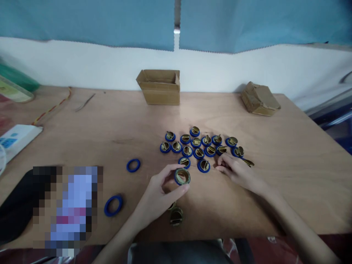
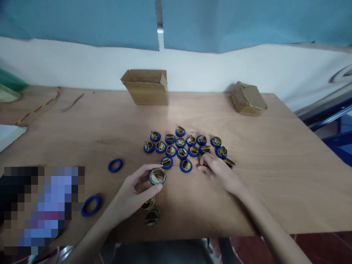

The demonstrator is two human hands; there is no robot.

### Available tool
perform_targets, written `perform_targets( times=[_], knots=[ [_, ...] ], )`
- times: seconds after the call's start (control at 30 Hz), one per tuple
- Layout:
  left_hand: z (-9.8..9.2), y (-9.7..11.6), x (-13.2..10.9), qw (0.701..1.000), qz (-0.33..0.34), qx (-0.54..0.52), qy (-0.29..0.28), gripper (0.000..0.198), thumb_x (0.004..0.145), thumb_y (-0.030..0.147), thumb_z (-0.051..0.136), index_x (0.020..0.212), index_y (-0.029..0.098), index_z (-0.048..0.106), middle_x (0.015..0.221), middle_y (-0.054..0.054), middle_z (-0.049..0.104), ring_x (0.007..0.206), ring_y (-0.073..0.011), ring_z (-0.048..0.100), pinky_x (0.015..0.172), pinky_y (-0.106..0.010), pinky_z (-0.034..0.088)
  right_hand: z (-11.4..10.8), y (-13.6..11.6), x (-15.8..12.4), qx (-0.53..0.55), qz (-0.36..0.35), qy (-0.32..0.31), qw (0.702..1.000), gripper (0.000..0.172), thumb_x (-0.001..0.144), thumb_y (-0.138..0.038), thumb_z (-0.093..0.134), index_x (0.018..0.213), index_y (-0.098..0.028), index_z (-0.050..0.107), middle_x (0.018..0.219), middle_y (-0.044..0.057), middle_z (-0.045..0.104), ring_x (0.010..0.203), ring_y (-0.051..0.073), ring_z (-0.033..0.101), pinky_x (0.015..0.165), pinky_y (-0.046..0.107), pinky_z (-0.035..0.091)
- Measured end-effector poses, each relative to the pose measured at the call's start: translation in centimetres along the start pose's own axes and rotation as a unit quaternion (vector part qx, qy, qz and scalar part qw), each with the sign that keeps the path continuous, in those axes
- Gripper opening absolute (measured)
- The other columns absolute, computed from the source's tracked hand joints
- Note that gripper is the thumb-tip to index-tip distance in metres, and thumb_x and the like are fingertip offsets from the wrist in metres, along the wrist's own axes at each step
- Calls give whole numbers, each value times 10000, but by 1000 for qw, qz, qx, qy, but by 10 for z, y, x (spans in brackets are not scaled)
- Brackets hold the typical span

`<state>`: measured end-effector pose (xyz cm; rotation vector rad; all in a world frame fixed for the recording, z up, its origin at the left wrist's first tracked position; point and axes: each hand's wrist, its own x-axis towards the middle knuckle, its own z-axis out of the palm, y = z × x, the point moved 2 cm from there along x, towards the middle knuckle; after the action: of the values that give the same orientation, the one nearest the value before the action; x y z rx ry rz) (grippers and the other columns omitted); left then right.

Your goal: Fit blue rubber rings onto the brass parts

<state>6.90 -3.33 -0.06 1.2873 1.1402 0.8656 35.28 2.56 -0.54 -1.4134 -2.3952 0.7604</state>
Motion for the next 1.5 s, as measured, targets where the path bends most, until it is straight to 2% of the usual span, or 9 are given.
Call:
perform_targets(
  times=[0.17, 0.37, 0.53, 0.7, 0.8, 1.03, 1.27, 1.4, 1.5],
  knots=[
    [-4, 0, -1, 1000, 6, -19, -8, 331, 861, 274, 721, 1181, 238, 647, 1150, -54, 719, 1073, -227, 679, 976, -354, 514, -12, -15, -4, -10, 5, 16, 1000, 375, 1027, -523, 465, 814, -220, 527, 797, 40, 624, 669, 183, 564, 606, 301, 429],
    [-8, 9, -6, 978, 60, -150, -131, 539, 740, 518, 844, 1192, 259, 705, 1220, -107, 710, 1169, -295, 654, 1019, -414, 497, -27, -72, 1, 105, 24, 115, 987, 272, 999, -442, 550, 825, -232, 552, 712, -3, 563, 631, 161, 517, 582, 285, 411],
    [-8, 16, -4, 969, 82, -178, -150, 516, 673, 543, 872, 1106, 283, 766, 1449, -126, 569, 1362, -358, 519, 1127, -499, 407, -1, -110, 16, 324, 31, 128, 937, 331, 964, -508, 594, 802, -226, 531, 682, -34, 466, 599, 133, 447, 547, 250, 410],
    [-5, 15, -5, 960, 76, -196, -186, 534, 672, 479, 895, 1153, 288, 765, 1276, -117, 663, 1216, -300, 618, 1061, -431, 468, 25, -115, 17, 426, 51, 121, 895, 386, 948, -585, 593, 827, -228, 512, 675, -48, 403, 568, 120, 376, 519, 246, 373],
    [-7, 14, -6, 963, 75, -193, -174, 525, 680, 506, 879, 1140, 277, 774, 1198, -109, 697, 1147, -281, 645, 1029, -400, 482, 31, -111, 14, 431, 60, 121, 892, 372, 967, -581, 566, 847, -235, 502, 670, -52, 387, 549, 120, 354, 501, 252, 354],
    [-12, 17, -7, 967, 65, -168, -179, 549, 698, 589, 834, 1129, 253, 781, 1159, -117, 720, 1110, -297, 655, 1009, -404, 477, 27, -104, 13, 376, 24, 59, 924, 377, 1005, -570, 495, 837, -233, 486, 687, -46, 410, 574, 124, 389, 520, 255, 365],
    [-9, 18, -7, 966, 34, -149, -208, 564, 694, 598, 837, 1126, 242, 776, 1130, -110, 719, 1050, -285, 671, 916, -374, 504, -2, -101, 12, 235, -45, -31, 970, 238, 1026, -381, 528, 878, -217, 614, 770, -14, 547, 671, 132, 479, 598, 265, 378],
    [-8, 18, -5, 973, 42, -96, -204, 524, 693, 546, 860, 1111, 242, 772, 1070, -88, 736, 1009, -272, 680, 909, -378, 504, -6, -98, 15, 223, -52, -127, 965, 251, 1029, -380, 533, 864, -209, 615, 662, -57, 495, 579, 102, 412, 535, 252, 293],
    [-6, 18, -3, 980, 49, -42, -189, 428, 677, 373, 912, 1059, 239, 774, 1048, -56, 747, 993, -251, 684, 926, -365, 496, 0, -95, 17, 244, -52, -176, 952, 269, 1022, -373, 543, 817, -200, 562, 638, -71, 454, 564, 88, 382, 513, 237, 269]
  ],
)
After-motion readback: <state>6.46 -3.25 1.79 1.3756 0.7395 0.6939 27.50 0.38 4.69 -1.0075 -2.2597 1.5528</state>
